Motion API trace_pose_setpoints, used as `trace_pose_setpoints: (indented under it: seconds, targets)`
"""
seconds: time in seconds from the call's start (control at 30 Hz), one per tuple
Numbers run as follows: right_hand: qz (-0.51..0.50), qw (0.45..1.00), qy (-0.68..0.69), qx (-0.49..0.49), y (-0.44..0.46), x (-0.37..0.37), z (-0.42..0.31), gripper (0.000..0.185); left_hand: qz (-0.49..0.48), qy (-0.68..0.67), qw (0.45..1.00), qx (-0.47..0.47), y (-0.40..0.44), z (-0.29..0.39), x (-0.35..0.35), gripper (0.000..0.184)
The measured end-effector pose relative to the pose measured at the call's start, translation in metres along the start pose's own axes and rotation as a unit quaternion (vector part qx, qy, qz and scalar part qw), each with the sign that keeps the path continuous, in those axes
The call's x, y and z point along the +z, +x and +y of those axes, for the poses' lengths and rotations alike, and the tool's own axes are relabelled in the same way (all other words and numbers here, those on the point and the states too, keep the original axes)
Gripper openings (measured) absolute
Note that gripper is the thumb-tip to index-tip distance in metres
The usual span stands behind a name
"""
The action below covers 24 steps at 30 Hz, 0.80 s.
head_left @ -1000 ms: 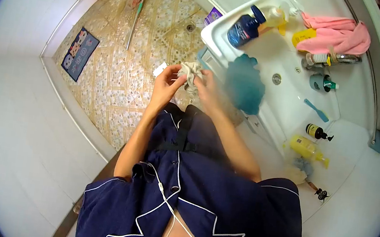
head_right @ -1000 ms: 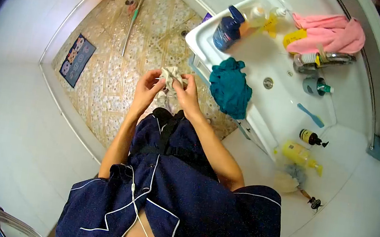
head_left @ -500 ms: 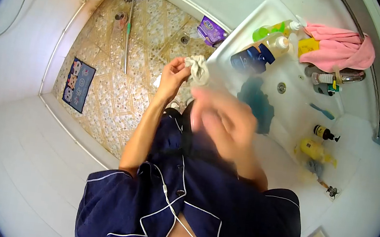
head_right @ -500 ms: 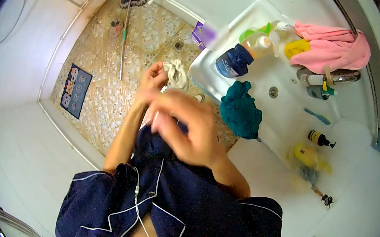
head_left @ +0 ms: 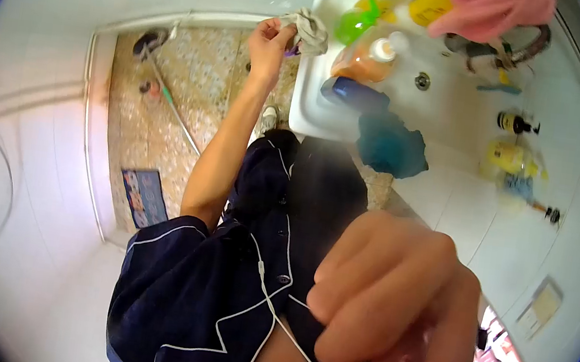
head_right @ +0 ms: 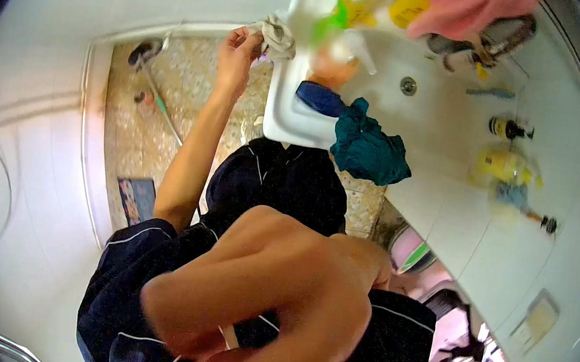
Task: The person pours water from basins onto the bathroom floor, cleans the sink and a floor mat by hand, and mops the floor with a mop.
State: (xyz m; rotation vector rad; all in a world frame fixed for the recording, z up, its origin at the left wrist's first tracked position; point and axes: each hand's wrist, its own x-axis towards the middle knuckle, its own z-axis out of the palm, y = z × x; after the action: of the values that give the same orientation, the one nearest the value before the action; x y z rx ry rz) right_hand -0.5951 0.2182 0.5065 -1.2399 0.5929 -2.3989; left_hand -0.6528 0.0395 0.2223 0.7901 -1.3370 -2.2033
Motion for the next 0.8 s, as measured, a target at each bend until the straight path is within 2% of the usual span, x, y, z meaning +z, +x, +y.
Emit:
trace_pose_setpoints:
  seconds: [0.03, 0.07, 0.1, 0.13, 0.17, 0.2, 0.27, 0.3, 0.37, 0.4, 0.43, 0.5, 0.57, 0.6, 0.67, 0.8]
  targets:
    - [0.070, 0.997, -0.043, 0.013, -0.002, 0.006, -0.005, 0.019, -0.024, 0.000, 1.000, -0.002, 0.014, 0.000, 0.009, 0.015]
    - [0.017, 0.994, -0.077, 0.075, -0.003, -0.006, -0.006, 0.017, -0.028, 0.007, 1.000, 0.006, 0.027, 0.001, 0.018, 0.017]
    - [0.012, 0.986, -0.125, 0.113, -0.006, -0.010, -0.004, 0.017, -0.028, 0.013, 0.999, 0.014, 0.040, -0.001, 0.026, 0.018]
    - [0.003, 0.973, -0.173, 0.152, -0.010, -0.013, -0.001, 0.021, -0.048, 0.043, 0.998, -0.002, 0.054, -0.005, 0.030, 0.029]
    - [0.040, 0.958, -0.232, 0.164, -0.016, -0.012, 0.006, 0.025, -0.058, 0.044, 0.997, 0.000, 0.067, -0.009, 0.033, 0.029]
    - [0.042, 0.958, -0.236, 0.158, -0.025, -0.011, 0.016, 0.025, -0.111, 0.055, 0.992, -0.003, 0.075, -0.011, 0.037, 0.037]
    - [0.187, 0.914, -0.274, 0.233, -0.045, -0.010, 0.038, 0.021, -0.171, 0.117, 0.978, -0.013, 0.080, -0.004, 0.031, 0.056]
    - [0.255, 0.885, -0.280, 0.271, -0.054, -0.008, 0.049, 0.020, -0.170, 0.115, 0.979, -0.010, 0.078, -0.002, 0.022, 0.056]
    - [0.322, 0.849, -0.248, 0.337, -0.070, -0.017, 0.063, 0.020, -0.178, 0.118, 0.976, 0.050, 0.071, 0.001, -0.003, 0.042]
    - [0.309, 0.852, -0.248, 0.342, -0.079, -0.024, 0.071, 0.020, -0.182, 0.178, 0.967, 0.019, 0.060, 0.011, -0.021, 0.036]
    - [0.316, 0.830, -0.272, 0.372, -0.088, -0.033, 0.079, 0.020, -0.180, 0.239, 0.954, -0.013, 0.045, 0.022, -0.042, 0.033]
    - [0.323, 0.796, -0.289, 0.423, -0.110, -0.050, 0.100, 0.021, -0.150, 0.158, 0.975, -0.045, 0.021, -0.012, -0.100, 0.031]
    - [0.288, 0.804, -0.264, 0.448, -0.125, -0.066, 0.119, 0.020, -0.058, 0.161, 0.979, -0.114, -0.016, -0.020, -0.142, 0.031]
    - [0.262, 0.808, -0.254, 0.463, -0.130, -0.069, 0.128, 0.020, -0.027, 0.156, 0.982, -0.107, -0.035, -0.022, -0.161, 0.031]
    - [0.251, 0.782, -0.217, 0.528, -0.138, -0.073, 0.147, 0.019, 0.072, 0.187, 0.963, -0.179, -0.070, -0.024, -0.196, 0.031]
    - [0.168, 0.779, -0.124, 0.590, -0.162, -0.075, 0.184, 0.019, 0.172, 0.124, 0.966, -0.150, -0.143, -0.018, -0.240, 0.032]
